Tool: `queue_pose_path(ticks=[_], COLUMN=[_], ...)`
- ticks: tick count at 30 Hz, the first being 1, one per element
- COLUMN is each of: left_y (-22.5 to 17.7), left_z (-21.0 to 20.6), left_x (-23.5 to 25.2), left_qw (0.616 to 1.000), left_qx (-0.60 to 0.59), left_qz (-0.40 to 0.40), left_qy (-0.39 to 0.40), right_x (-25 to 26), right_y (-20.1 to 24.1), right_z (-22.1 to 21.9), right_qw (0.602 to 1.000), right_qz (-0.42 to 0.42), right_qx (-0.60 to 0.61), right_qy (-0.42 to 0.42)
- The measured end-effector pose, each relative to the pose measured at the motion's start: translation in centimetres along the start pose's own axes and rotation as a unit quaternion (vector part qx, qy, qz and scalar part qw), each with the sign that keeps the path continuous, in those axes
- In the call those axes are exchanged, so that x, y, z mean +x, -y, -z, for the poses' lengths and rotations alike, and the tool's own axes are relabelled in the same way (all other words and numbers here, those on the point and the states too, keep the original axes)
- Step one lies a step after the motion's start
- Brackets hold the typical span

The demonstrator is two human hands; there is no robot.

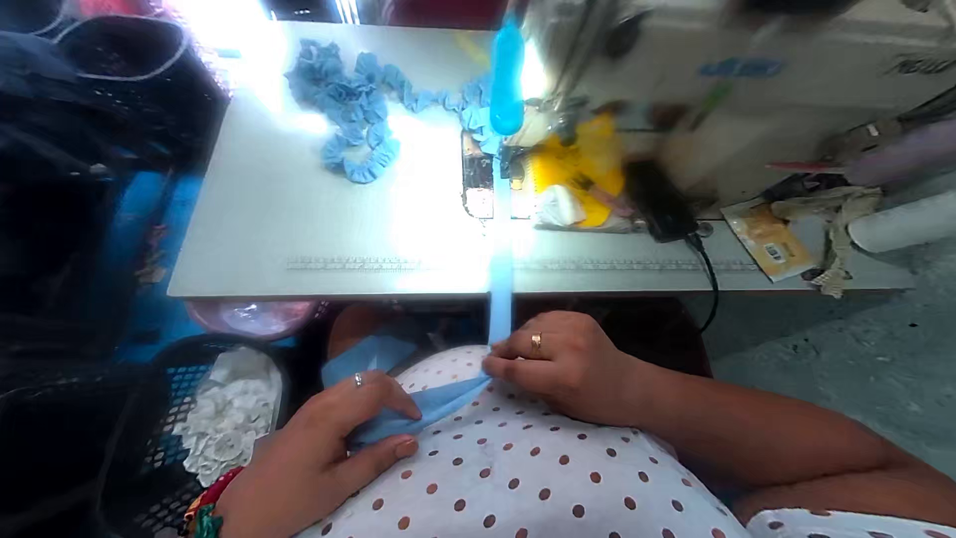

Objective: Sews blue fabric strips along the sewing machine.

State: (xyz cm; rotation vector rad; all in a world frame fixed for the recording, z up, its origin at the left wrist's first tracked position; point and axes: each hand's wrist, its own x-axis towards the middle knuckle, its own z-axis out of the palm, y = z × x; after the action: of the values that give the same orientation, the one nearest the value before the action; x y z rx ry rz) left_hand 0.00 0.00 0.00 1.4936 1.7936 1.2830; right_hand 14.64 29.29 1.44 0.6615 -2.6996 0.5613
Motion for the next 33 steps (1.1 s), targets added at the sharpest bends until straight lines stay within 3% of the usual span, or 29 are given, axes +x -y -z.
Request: queue_pose_path(ticks=[4, 9, 20, 29, 31, 33], left_y=[2.3, 3.7, 4.8, 5.0, 4.8, 4.0], left_z=[-0.1, -1.0, -1.5, -2.8, -3.3, -3.4], left_x=[1.2, 2.3, 1.9, 2.9, 3.2, 3.3], left_qw=[0.994, 0.985, 0.986, 0.974, 0.966, 0.951], left_qx=[-0.049, -0.059, -0.035, -0.058, -0.014, 0.139], left_qz=[0.087, 0.158, 0.165, 0.18, 0.203, 0.231], left_qy=[0.052, 0.028, -0.014, -0.126, -0.16, -0.149], right_x=[-2.3, -2.5, 0.9, 3.9, 4.0, 4.1], right_y=[-2.4, -6.2, -13.7, -17.4, -17.3, -17.3], right_z=[-1.7, -3.1, -2.6, -2.6, -2.7, -2.6], right_qw=[1.0, 0.996, 0.987, 0.962, 0.96, 0.963], right_qz=[-0.013, -0.026, -0.056, -0.215, -0.22, -0.214], right_qx=[-0.026, -0.074, -0.135, -0.158, -0.165, -0.157], right_qy=[0.003, -0.029, -0.071, -0.049, -0.049, -0.037])
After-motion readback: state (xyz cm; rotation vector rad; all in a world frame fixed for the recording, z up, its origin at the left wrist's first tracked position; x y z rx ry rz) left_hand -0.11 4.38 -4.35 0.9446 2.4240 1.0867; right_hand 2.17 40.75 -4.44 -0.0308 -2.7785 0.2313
